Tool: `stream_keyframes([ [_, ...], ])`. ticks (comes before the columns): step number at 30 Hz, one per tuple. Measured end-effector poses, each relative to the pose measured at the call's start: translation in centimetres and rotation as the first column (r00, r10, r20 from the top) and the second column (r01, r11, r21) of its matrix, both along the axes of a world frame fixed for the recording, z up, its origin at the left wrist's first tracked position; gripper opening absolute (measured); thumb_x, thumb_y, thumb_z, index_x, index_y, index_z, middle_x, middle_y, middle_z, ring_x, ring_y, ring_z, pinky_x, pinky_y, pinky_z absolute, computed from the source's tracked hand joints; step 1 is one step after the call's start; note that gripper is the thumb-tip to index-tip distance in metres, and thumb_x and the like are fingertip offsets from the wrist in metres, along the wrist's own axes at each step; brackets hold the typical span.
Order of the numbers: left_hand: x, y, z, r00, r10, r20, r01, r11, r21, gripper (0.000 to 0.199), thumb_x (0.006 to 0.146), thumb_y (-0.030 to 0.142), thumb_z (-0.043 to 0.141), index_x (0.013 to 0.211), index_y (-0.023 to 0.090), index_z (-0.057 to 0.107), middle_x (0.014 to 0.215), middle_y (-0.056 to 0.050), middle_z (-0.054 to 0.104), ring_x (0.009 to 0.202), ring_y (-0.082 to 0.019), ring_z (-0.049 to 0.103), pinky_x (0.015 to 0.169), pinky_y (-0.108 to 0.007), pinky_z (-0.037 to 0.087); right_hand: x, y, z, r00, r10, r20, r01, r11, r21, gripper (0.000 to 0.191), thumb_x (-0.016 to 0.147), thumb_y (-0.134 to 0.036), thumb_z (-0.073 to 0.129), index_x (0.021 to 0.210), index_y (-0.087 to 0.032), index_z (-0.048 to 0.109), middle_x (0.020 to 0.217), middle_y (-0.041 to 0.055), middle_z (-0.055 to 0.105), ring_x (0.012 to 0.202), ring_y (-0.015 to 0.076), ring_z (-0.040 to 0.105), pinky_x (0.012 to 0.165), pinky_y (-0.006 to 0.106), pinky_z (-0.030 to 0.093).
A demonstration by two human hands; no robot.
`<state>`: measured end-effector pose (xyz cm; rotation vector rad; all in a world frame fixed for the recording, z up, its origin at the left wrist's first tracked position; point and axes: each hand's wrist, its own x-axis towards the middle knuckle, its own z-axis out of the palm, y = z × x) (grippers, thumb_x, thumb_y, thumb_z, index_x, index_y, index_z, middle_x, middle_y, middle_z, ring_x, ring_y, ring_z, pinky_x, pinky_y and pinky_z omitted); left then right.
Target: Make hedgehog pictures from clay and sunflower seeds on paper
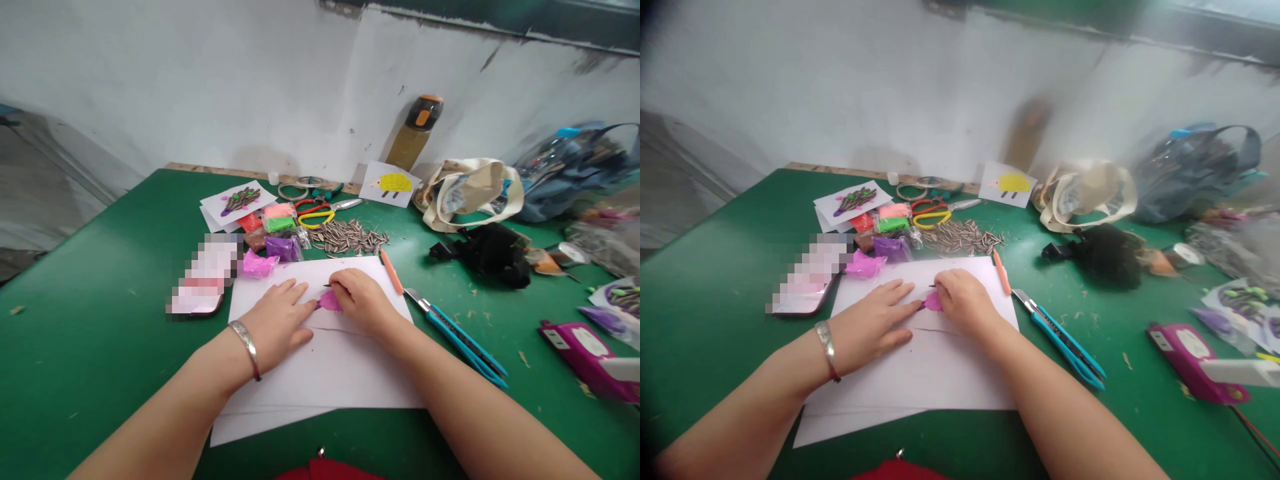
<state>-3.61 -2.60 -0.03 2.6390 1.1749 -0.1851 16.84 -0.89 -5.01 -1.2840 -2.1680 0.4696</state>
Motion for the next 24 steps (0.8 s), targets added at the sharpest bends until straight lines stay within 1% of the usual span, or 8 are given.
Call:
stream_keyframes([
  [4,0.12,-0.06,0.19,0.998,-0.004,0.058,0.005,1.0,-0.021,0.05,0.084,0.029,0.059,0.132,0.016,0.049,0.131,-0.014,0.051,0.123,-0.034,0.042,0.101,-0.049,0.038,0.22,0.07,0.35,0.992,-0.058,-0.113,0.048,0.995,-0.088,0.016,0.086,-0.013,0.046,0.084,-0.02,0.06,0.081,0.0026,0.064,0.077,0.0161,0.056,0.072,0.027,0.042],
  [6,0.21,-0.14,0.19,0.999,0.009,0.052,-0.008,0.999,-0.031,0.054,0.084,0.028,0.059,0.135,0.016,0.046,0.132,-0.015,0.049,0.124,-0.035,0.041,0.101,-0.05,0.038,0.34,0.09,0.45,0.985,-0.079,-0.155,0.062,0.992,-0.114,0.016,0.085,-0.013,0.046,0.084,-0.02,0.06,0.08,0.0012,0.064,0.076,0.0151,0.057,0.07,0.025,0.042],
  [10,0.42,-0.36,0.07,0.999,0.04,0.012,-0.039,0.998,-0.04,0.049,0.084,0.028,0.059,0.131,0.02,0.051,0.138,-0.016,0.044,0.129,-0.039,0.036,0.101,-0.056,0.035,0.44,0.14,0.32,0.972,-0.103,-0.212,0.078,0.989,-0.125,0.016,0.084,-0.014,0.047,0.085,-0.02,0.061,0.079,0.0,0.064,0.074,0.0143,0.057,0.068,0.024,0.042],
  [14,0.58,-0.48,0.03,0.998,0.065,0.004,-0.064,0.997,-0.05,0.048,0.084,0.029,0.06,0.131,0.021,0.051,0.14,-0.016,0.043,0.13,-0.039,0.034,0.103,-0.057,0.034,0.36,0.16,0.1,0.957,-0.15,-0.25,0.115,0.982,-0.147,0.014,0.084,-0.018,0.048,0.085,-0.021,0.062,0.076,-0.0008,0.063,0.068,0.0137,0.055,0.065,0.025,0.041],
  [17,0.69,-0.55,0.15,0.997,0.076,-0.007,-0.077,0.995,-0.06,0.049,0.084,0.03,0.059,0.132,0.021,0.051,0.141,-0.016,0.041,0.132,-0.039,0.032,0.103,-0.058,0.032,0.3,0.17,0.05,0.944,-0.183,-0.276,0.133,0.973,-0.189,0.014,0.084,-0.02,0.048,0.085,-0.021,0.062,0.074,-0.0013,0.062,0.065,0.0133,0.053,0.063,0.025,0.04],
  [21,0.78,-0.64,0.39,0.998,0.067,-0.001,-0.067,0.996,-0.06,0.047,0.084,0.029,0.059,0.129,0.02,0.052,0.139,-0.016,0.043,0.13,-0.038,0.034,0.103,-0.058,0.033,0.37,0.25,0.13,0.905,-0.258,-0.338,0.172,0.95,-0.262,0.012,0.083,-0.023,0.05,0.084,-0.02,0.061,0.074,-0.0009,0.062,0.065,0.0138,0.052,0.061,0.026,0.04],
  [24,0.7,-0.64,0.31,0.998,0.062,0.031,-0.06,0.997,-0.054,0.052,0.084,0.029,0.058,0.134,0.021,0.046,0.136,-0.016,0.045,0.127,-0.036,0.036,0.101,-0.057,0.035,0.48,0.32,0.16,0.859,-0.319,-0.4,0.195,0.927,-0.321,0.011,0.081,-0.026,0.051,0.082,-0.021,0.061,0.073,-0.0003,0.061,0.065,0.0145,0.052,0.059,0.027,0.039],
])
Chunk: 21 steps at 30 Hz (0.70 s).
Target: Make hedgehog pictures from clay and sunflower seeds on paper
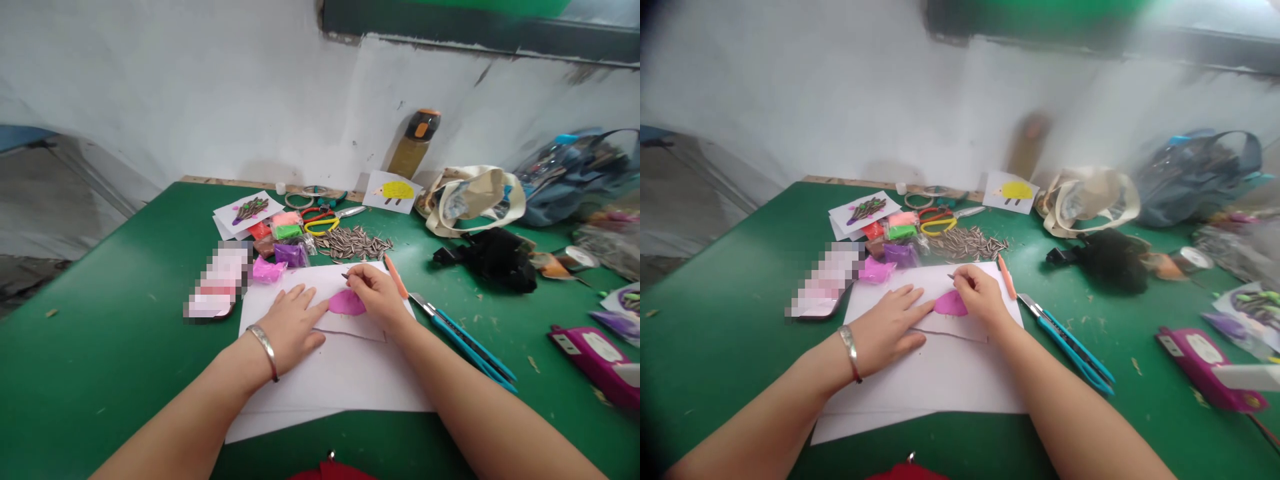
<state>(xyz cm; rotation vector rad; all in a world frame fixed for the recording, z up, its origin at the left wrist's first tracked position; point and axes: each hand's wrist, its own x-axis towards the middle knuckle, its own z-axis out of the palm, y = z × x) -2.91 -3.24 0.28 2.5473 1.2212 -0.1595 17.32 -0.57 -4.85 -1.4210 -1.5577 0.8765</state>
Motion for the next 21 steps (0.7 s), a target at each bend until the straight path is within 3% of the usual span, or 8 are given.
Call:
stream_keyframes([
  [2,-0.1,0.0,-0.2,1.0,-0.007,0.012,0.006,1.0,0.014,0.058,0.084,0.029,0.059,0.139,0.022,0.04,0.136,-0.016,0.046,0.127,-0.036,0.037,0.1,-0.056,0.036,0.0,0.0,-0.1,0.999,-0.009,-0.045,0.009,1.0,-0.011,0.011,0.081,-0.027,0.051,0.081,-0.021,0.061,0.074,0.0001,0.061,0.066,0.015,0.052,0.059,0.027,0.039],
  [7,-0.3,0.0,-0.7,1.0,-0.03,0.005,0.029,0.998,0.062,0.047,0.083,0.03,0.059,0.129,0.023,0.052,0.136,-0.017,0.044,0.126,-0.039,0.037,0.097,-0.059,0.037,0.0,0.4,-0.3,0.995,-0.007,-0.095,0.005,1.0,-0.019,0.012,0.079,-0.028,0.052,0.081,-0.02,0.061,0.073,0.0,0.06,0.067,0.0146,0.053,0.059,0.026,0.04],
  [10,-0.3,0.0,-0.4,0.999,-0.047,-0.003,0.047,0.997,0.067,0.046,0.084,0.03,0.058,0.129,0.023,0.052,0.133,-0.016,0.046,0.124,-0.037,0.038,0.096,-0.055,0.038,0.3,0.8,0.2,0.995,0.027,-0.099,-0.035,0.996,-0.08,0.014,0.077,-0.029,0.052,0.082,-0.019,0.06,0.072,-0.0005,0.061,0.061,0.0123,0.051,0.055,0.024,0.039],
  [12,-0.4,0.2,-0.1,0.998,-0.066,0.011,0.065,0.997,0.049,0.046,0.084,0.03,0.057,0.13,0.02,0.051,0.128,-0.015,0.05,0.119,-0.034,0.042,0.095,-0.051,0.04,0.5,0.6,0.9,0.991,-0.013,-0.131,-0.004,0.993,-0.121,0.014,0.077,-0.029,0.051,0.08,-0.018,0.059,0.072,0.0001,0.062,0.058,0.0116,0.051,0.054,0.024,0.041],
  [15,-0.7,0.7,0.1,0.993,-0.085,0.078,0.083,0.996,0.031,0.05,0.086,0.028,0.055,0.133,0.015,0.045,0.119,-0.014,0.056,0.112,-0.029,0.048,0.094,-0.045,0.041,0.5,-0.6,1.9,0.999,-0.048,-0.018,0.048,0.999,-0.011,0.012,0.077,-0.026,0.051,0.08,-0.02,0.061,0.071,-0.0011,0.063,0.062,0.0122,0.053,0.061,0.026,0.044],
  [19,-0.8,1.2,0.0,0.989,-0.105,0.104,0.1,0.994,0.051,0.033,0.087,0.025,0.053,0.118,0.015,0.057,0.109,-0.011,0.058,0.104,-0.026,0.051,0.091,-0.04,0.041,-0.4,-3.0,1.8,0.997,0.029,0.067,-0.032,0.998,0.045,0.014,0.081,-0.02,0.05,0.084,-0.021,0.063,0.076,0.0,0.065,0.069,0.0144,0.058,0.064,0.028,0.045],
  [21,-0.7,1.3,0.0,0.989,-0.104,0.101,0.098,0.993,0.06,0.027,0.086,0.025,0.054,0.111,0.017,0.061,0.103,-0.009,0.057,0.1,-0.025,0.052,0.089,-0.039,0.042,-0.8,-3.6,1.4,0.978,0.118,0.17,-0.135,0.987,0.092,0.016,0.083,-0.016,0.049,0.086,-0.021,0.064,0.084,0.0019,0.067,0.077,0.0156,0.059,0.071,0.029,0.046],
])
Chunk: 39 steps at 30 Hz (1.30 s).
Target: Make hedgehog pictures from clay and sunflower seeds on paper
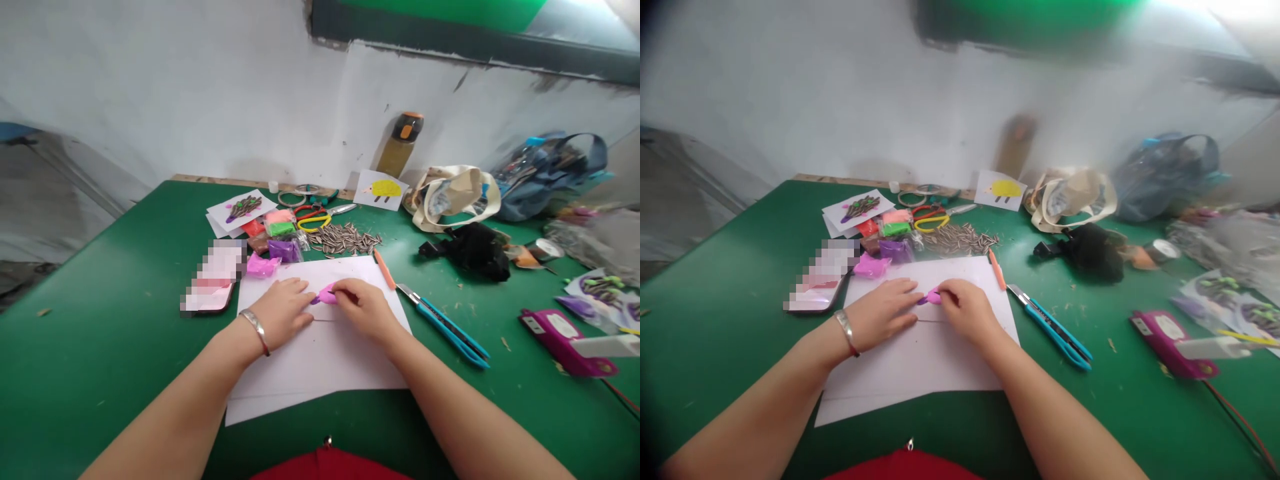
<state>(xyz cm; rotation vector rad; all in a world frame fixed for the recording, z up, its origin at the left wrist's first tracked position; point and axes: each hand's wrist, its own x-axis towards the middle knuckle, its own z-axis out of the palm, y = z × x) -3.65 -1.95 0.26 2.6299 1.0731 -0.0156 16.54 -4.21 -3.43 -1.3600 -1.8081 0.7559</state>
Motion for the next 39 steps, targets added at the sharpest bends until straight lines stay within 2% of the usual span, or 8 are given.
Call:
stream_keyframes([
  [7,0.0,-0.1,-0.2,1.0,0.015,0.027,-0.014,1.0,-0.003,0.025,0.087,0.026,0.053,0.109,0.018,0.061,0.105,-0.01,0.056,0.103,-0.026,0.051,0.089,-0.04,0.042,-0.5,-0.1,-0.2,0.957,0.161,0.24,-0.198,0.97,0.141,0.017,0.088,-0.014,0.048,0.092,-0.018,0.065,0.09,0.0072,0.066,0.086,0.0191,0.057,0.08,0.033,0.044],
  [12,0.0,0.0,-0.3,0.999,0.021,0.034,-0.021,1.0,0.006,0.026,0.086,0.026,0.053,0.11,0.019,0.061,0.115,-0.01,0.056,0.108,-0.027,0.049,0.091,-0.042,0.041,-0.9,0.1,-0.3,0.931,0.119,0.346,-0.186,0.968,0.166,0.021,0.092,-0.017,0.045,0.09,-0.018,0.065,0.088,0.0085,0.065,0.087,0.0204,0.054,0.078,0.034,0.042],
  [18,0.2,-0.1,-0.1,1.0,0.022,-0.007,-0.022,1.0,0.005,0.025,0.087,0.027,0.053,0.11,0.02,0.061,0.11,-0.009,0.057,0.105,-0.026,0.05,0.089,-0.041,0.043,-1.3,0.4,-0.8,0.869,0.065,0.49,-0.158,0.976,0.15,0.02,0.092,-0.017,0.047,0.083,-0.019,0.065,0.084,0.0073,0.064,0.084,0.0204,0.052,0.078,0.035,0.037],
  [26,0.2,-0.1,-0.5,0.999,0.034,0.007,-0.034,0.999,-0.01,0.028,0.086,0.026,0.054,0.112,0.02,0.06,0.117,-0.01,0.055,0.112,-0.027,0.047,0.094,-0.045,0.041,-1.5,0.7,-1.3,0.885,0.026,0.464,-0.112,0.981,0.159,0.02,0.092,-0.019,0.048,0.08,-0.02,0.064,0.081,0.0059,0.062,0.081,0.0196,0.051,0.076,0.034,0.035],
  [32,0.3,-0.1,-0.2,0.998,0.051,-0.034,-0.052,0.998,-0.038,0.028,0.087,0.027,0.053,0.112,0.019,0.061,0.118,-0.012,0.054,0.112,-0.029,0.047,0.093,-0.046,0.041,-1.4,0.8,-1.0,0.934,0.03,0.357,-0.066,0.994,0.087,0.015,0.09,-0.018,0.052,0.083,-0.02,0.065,0.081,0.0047,0.062,0.081,0.0192,0.052,0.074,0.033,0.036],
  [39,0.3,-0.1,-0.3,0.999,0.038,-0.006,-0.038,0.999,-0.02,0.027,0.086,0.026,0.054,0.111,0.018,0.061,0.114,-0.011,0.055,0.109,-0.028,0.047,0.091,-0.044,0.041,-1.7,0.6,-1.2,0.903,0.001,0.431,-0.063,0.989,0.13,0.018,0.091,-0.02,0.05,0.081,-0.019,0.065,0.081,0.0057,0.063,0.082,0.0201,0.052,0.076,0.035,0.035],
])
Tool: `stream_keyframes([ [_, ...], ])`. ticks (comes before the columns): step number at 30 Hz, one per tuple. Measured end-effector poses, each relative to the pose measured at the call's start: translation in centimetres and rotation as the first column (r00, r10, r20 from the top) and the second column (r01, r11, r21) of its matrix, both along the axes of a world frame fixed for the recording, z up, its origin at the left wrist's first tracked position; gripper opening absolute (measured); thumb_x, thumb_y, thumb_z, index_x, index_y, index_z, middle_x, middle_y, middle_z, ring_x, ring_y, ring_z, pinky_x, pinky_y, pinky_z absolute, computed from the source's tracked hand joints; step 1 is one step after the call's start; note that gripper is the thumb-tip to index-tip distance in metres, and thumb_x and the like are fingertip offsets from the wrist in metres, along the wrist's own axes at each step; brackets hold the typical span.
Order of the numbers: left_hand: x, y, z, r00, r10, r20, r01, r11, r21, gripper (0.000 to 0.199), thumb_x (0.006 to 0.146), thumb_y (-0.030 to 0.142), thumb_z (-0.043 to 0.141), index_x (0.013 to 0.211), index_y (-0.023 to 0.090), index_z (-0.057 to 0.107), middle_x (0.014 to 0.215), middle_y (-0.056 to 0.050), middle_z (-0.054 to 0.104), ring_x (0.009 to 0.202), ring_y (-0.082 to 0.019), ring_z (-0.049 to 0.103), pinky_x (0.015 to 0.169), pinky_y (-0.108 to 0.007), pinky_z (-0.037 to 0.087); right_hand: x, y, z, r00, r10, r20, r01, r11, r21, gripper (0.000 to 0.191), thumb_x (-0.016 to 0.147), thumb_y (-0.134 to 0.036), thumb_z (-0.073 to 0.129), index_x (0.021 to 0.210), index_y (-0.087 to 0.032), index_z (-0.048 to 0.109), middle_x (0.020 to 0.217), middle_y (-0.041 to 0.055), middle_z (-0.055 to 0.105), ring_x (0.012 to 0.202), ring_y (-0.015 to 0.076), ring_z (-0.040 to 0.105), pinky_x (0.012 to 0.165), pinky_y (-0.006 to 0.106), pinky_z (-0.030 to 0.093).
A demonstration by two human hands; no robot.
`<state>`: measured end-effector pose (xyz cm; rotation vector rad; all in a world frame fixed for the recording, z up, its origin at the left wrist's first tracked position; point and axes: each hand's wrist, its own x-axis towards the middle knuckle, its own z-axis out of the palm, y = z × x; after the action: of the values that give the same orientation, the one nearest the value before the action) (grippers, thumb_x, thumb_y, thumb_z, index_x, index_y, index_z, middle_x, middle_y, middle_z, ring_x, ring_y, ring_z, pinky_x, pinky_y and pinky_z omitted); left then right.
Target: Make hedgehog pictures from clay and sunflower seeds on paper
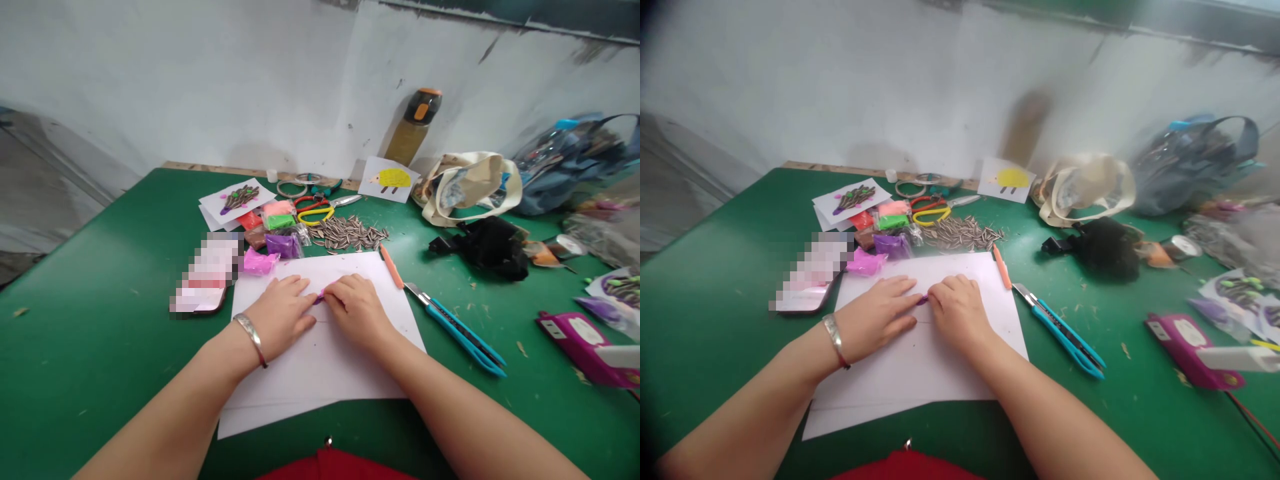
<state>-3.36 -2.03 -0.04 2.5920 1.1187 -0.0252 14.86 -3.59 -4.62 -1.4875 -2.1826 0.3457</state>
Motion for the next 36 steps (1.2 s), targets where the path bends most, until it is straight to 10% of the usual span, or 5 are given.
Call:
stream_keyframes([
  [36,-0.2,0.18,0.26,0.999,-0.031,-0.012,0.031,0.999,0.006,0.018,0.089,0.026,0.052,0.095,0.014,0.065,0.101,-0.01,0.056,0.097,-0.025,0.05,0.087,-0.038,0.042,0.35,-0.48,-0.36,0.983,0.118,0.142,-0.153,0.951,0.27,0.012,0.088,-0.014,0.052,0.082,-0.018,0.062,0.081,0.0042,0.061,0.08,0.0178,0.046,0.074,0.033,0.03],
])
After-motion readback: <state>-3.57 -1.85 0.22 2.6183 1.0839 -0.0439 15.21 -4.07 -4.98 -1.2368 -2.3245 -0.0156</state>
